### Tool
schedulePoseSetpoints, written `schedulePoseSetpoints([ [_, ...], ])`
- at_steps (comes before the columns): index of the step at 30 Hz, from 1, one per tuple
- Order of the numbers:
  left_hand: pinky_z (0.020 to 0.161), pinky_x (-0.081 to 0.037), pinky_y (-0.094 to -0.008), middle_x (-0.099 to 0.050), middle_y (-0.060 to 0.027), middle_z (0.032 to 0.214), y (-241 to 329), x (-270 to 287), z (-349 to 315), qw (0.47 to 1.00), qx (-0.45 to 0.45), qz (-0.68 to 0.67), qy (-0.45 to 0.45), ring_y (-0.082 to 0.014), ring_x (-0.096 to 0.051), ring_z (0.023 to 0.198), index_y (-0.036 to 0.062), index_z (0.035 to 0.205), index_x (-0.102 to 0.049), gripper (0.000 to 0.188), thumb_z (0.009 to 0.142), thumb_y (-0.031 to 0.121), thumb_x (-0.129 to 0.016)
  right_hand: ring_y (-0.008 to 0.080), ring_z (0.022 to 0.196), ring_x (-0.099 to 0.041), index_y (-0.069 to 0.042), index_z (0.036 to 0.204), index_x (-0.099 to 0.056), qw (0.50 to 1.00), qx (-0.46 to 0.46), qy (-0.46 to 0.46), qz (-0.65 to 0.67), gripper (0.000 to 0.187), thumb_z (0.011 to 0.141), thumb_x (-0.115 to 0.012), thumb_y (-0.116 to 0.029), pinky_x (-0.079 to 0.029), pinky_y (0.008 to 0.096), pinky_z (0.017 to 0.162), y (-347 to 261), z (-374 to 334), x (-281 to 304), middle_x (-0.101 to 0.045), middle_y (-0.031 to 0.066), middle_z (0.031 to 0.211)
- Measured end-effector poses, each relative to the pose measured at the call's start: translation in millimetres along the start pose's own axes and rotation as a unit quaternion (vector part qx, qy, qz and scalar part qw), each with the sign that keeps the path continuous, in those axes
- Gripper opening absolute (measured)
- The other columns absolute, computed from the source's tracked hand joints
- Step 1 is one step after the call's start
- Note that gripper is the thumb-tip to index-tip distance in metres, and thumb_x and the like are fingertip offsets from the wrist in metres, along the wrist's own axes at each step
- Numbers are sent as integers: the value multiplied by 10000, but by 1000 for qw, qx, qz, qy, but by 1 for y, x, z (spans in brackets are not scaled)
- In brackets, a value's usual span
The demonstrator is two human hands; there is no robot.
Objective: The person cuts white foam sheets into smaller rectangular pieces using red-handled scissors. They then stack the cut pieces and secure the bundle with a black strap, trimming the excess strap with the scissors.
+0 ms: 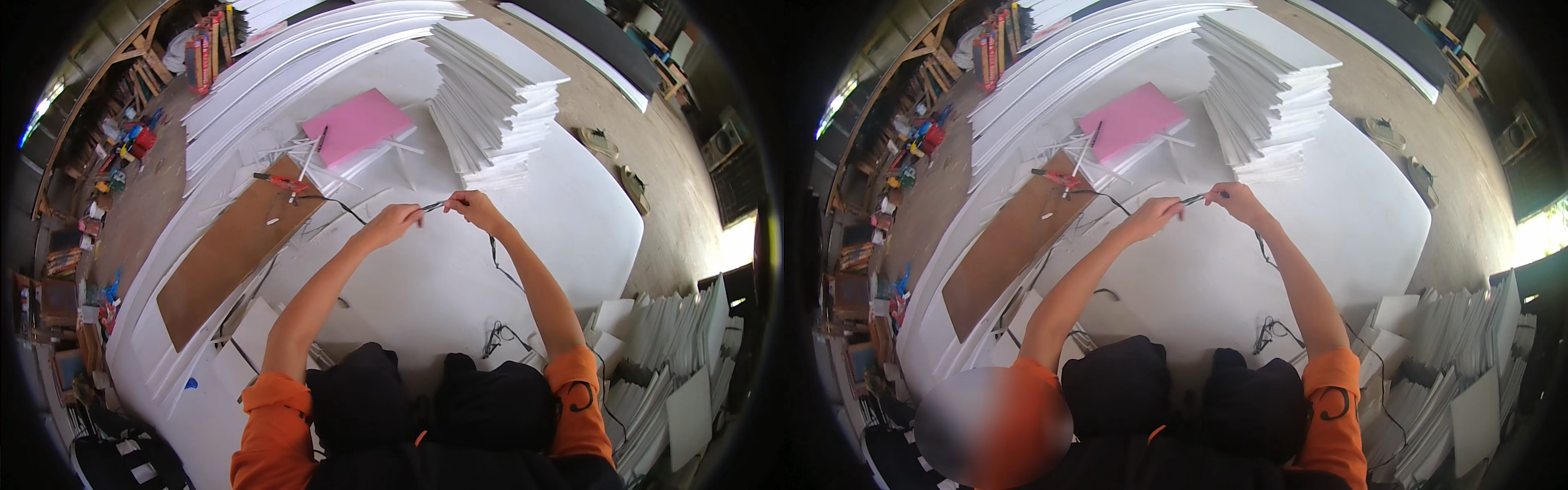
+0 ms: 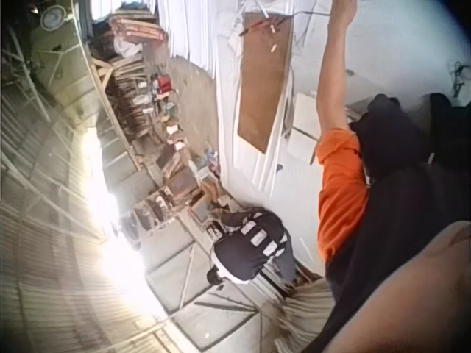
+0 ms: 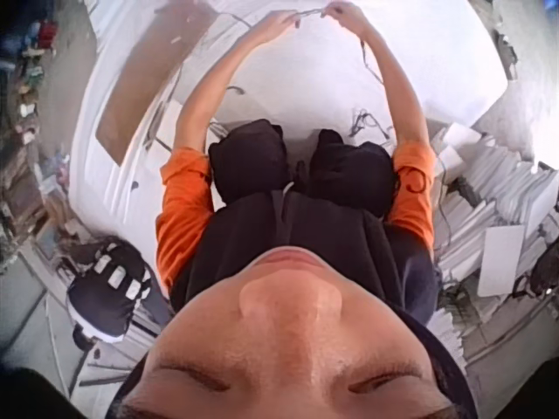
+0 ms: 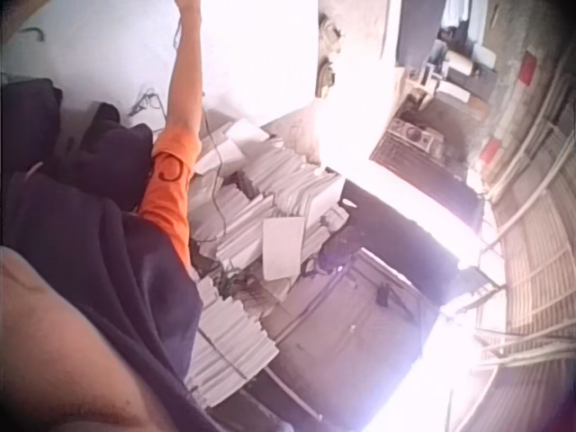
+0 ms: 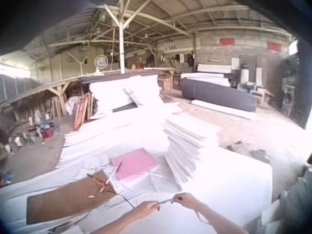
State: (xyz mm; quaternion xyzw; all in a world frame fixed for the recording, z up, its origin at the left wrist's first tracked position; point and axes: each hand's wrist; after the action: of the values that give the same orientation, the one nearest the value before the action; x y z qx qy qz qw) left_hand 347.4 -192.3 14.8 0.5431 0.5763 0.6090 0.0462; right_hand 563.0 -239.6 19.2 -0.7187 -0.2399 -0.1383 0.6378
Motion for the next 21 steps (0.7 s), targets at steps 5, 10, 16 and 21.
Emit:
schedulePoseSetpoints([
  [5,548,-363,-373,-493,-189,654,-93,14,-15,970,-73,54,224,-326,-441,589,-4,812,-485,225,864,211,-445,47,471,-293,-42,736,-530,977,-145,-72,140,255,856,-516,-267,-334,215,468,56,-42,37,-322,-61,544],
  [10,571,-382,-424,-525,-209,684,-166,79,-69,941,57,116,311,-397,-488,655,6,812,-506,283,875,269,-424,35,481,-282,-61,733,-502,939,-235,29,250,272,853,-531,-303,-328,200,492,120,-101,108,-281,-81,549],
  [16,619,-423,-424,-566,-186,736,-155,73,-78,946,94,198,238,-384,-537,698,23,810,-539,295,867,293,-434,61,450,-386,-39,680,-572,967,-230,113,-5,354,822,-545,-362,-360,228,436,144,-95,136,-392,-30,542],
  [21,701,-448,-404,-561,-137,895,-176,29,-70,923,135,296,205,-330,-544,812,60,892,-542,214,806,255,-532,183,641,-554,-34,859,-618,950,-259,134,-113,366,765,-599,-388,-463,310,588,214,-84,88,-565,102,728],
])
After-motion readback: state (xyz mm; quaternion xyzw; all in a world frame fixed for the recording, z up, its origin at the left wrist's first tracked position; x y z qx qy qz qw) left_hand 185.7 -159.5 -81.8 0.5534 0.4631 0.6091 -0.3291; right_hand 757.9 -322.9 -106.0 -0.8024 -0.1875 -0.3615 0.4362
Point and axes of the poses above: each hand's wrist, its own z-axis towards the middle knuckle, its own x-axis out of the back of the hand, y = z × x
